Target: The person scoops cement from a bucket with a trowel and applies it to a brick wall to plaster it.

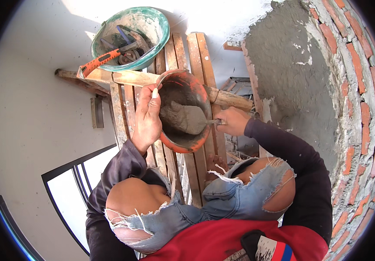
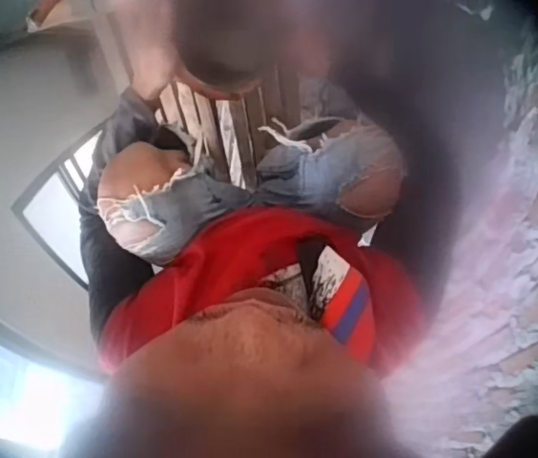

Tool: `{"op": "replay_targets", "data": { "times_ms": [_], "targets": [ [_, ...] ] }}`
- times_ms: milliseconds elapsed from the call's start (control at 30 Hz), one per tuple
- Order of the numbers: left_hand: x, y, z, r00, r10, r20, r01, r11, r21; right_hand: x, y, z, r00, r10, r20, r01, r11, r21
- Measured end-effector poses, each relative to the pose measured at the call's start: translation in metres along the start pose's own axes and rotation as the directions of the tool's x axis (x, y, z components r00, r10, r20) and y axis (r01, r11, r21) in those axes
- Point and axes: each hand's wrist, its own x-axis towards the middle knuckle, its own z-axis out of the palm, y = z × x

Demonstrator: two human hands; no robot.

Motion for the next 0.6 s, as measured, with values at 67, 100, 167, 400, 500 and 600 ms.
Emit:
{"op": "replay_targets", "data": {
  "times_ms": [67, 100, 167, 400, 500, 600],
  "targets": [
    [-0.001, -0.002, -0.008, 0.998, -0.055, 0.037, 0.057, 0.997, -0.049, -0.008, -0.002, 0.004, 0.996, 0.002, -0.092, 0.013, 0.987, 0.161],
    [-0.001, -0.003, -0.007, 0.998, -0.047, 0.041, 0.049, 0.997, -0.054, -0.01, -0.002, 0.007, 0.989, 0.054, -0.138, -0.035, 0.99, 0.133],
    [0.0, -0.004, -0.002, 0.997, -0.064, 0.034, 0.066, 0.996, -0.061, -0.011, -0.007, 0.01, 0.975, 0.14, -0.174, -0.128, 0.989, 0.079],
    [0.005, 0.007, -0.004, 0.983, -0.159, 0.097, 0.18, 0.944, -0.276, -0.034, -0.016, -0.011, 0.914, 0.092, -0.396, -0.134, 0.988, -0.08],
    [0.005, 0.024, -0.012, 0.964, -0.238, 0.118, 0.258, 0.944, -0.205, -0.074, -0.036, -0.062, 0.938, 0.075, -0.34, -0.081, 0.997, -0.004],
    [0.005, 0.035, -0.012, 0.962, -0.258, 0.089, 0.272, 0.938, -0.214, -0.116, -0.036, -0.104, 0.933, 0.078, -0.35, -0.032, 0.99, 0.136]
  ]
}}
